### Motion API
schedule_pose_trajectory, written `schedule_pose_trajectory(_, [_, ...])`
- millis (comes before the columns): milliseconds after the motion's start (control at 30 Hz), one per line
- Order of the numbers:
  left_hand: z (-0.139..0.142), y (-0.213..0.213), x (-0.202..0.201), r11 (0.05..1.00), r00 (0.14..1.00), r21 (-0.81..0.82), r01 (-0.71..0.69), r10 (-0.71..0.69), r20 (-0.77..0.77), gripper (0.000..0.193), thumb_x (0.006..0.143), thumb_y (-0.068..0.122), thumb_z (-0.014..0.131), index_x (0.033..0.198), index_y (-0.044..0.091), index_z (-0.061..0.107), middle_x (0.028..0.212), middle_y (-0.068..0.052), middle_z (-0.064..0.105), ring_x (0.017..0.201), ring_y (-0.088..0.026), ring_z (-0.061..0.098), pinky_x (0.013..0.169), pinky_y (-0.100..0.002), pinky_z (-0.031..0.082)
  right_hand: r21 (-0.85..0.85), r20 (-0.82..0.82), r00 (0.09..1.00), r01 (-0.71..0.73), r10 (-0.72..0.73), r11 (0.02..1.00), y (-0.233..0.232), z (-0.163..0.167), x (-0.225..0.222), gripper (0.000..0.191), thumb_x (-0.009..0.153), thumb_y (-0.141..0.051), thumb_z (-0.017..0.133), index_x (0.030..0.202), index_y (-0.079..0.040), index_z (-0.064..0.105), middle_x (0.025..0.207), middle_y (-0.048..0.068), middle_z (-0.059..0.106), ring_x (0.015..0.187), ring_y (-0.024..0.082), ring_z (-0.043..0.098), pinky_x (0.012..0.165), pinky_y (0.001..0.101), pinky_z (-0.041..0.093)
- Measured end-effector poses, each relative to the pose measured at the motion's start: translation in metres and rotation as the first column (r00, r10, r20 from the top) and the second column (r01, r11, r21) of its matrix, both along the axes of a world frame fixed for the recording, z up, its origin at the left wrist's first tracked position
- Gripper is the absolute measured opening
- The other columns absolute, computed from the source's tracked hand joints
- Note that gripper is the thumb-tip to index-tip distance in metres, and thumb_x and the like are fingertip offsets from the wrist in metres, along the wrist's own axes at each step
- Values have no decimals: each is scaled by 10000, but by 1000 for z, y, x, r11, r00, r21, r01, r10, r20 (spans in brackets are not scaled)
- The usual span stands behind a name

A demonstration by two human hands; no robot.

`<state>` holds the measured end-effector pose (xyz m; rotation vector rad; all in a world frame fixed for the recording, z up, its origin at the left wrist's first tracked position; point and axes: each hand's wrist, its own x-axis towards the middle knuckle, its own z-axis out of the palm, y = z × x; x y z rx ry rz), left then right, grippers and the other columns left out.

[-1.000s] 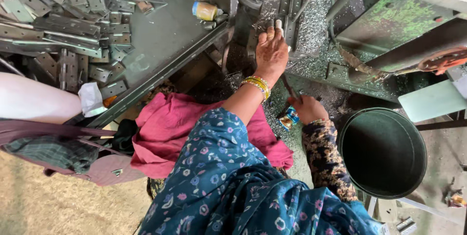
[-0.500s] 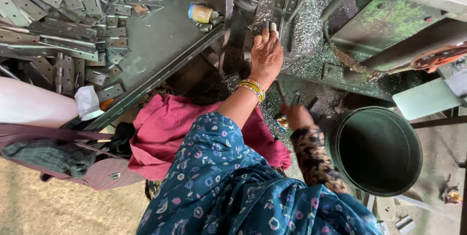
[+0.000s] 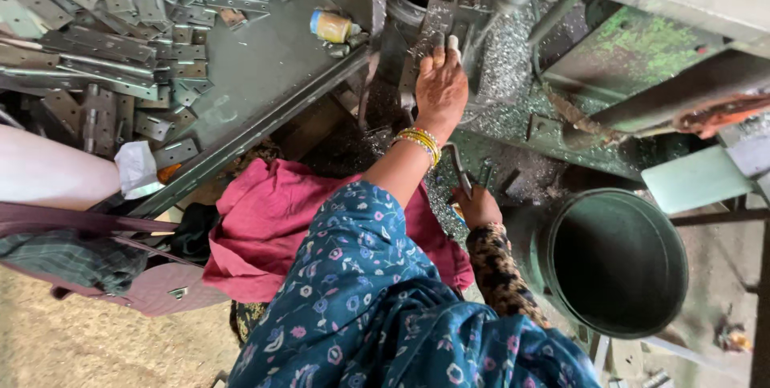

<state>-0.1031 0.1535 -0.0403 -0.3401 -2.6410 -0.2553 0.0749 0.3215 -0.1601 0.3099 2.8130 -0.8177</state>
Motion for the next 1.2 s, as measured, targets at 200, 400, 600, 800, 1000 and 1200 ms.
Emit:
schedule_pose_trajectory(200, [4,-4,-20,999,996,-46,9,-5,89,302,917,174,560,1083,45,776,1474,-130,558,1341,-280,487,1038,-426,371,101,28,996,-84,82,991,12,-3,-8,491,972,-517,697,960,-31,773,858,282,707,870,431,712,729,499,534])
schedule_pose_trajectory(400, [8,-1,-21,1000,1000,3,-9,9,-3,393,938,199,528,1224,11,720,1502,-111,525,1397,-302,429,1125,-523,281,-115,-15,1000,-20,18,993,5,-18,2,409,918,-465,682,985,-70,764,769,230,720,761,400,734,667,509,535])
schedule_pose_trajectory(600, [17,2,-34,998,985,-65,-22,32,171,470,966,187,465,1379,17,612,1554,-66,456,1433,-296,373,1210,-585,157,46,-3,994,-108,108,993,18,-4,-3,369,937,-415,694,1049,-66,741,837,252,709,812,432,705,694,514,528])
schedule_pose_trajectory(800, [27,5,-47,997,977,-67,-44,57,206,430,973,196,457,1341,47,621,1563,-58,432,1459,-293,342,1213,-577,123,-60,-103,994,-28,22,998,-14,-7,17,371,911,-400,732,1031,-49,731,873,263,705,878,480,679,706,537,514])
schedule_pose_trajectory(1000, [25,-14,-10,994,987,31,104,-107,122,443,1027,272,519,1359,2,636,1526,-116,504,1460,-307,389,1269,-582,98,241,-33,999,5,3,971,-8,90,1,470,1028,-525,674,1031,-64,764,839,207,720,820,387,692,687,492,519])
schedule_pose_trajectory(1200, [8,-76,65,875,870,-9,484,-482,-100,223,986,148,595,1192,93,661,1409,-59,598,1330,-230,608,1243,-436,382,-264,54,988,153,-143,952,-34,152,-6,451,999,-446,580,1227,-64,655,724,95,731,515,177,690,451,337,532])
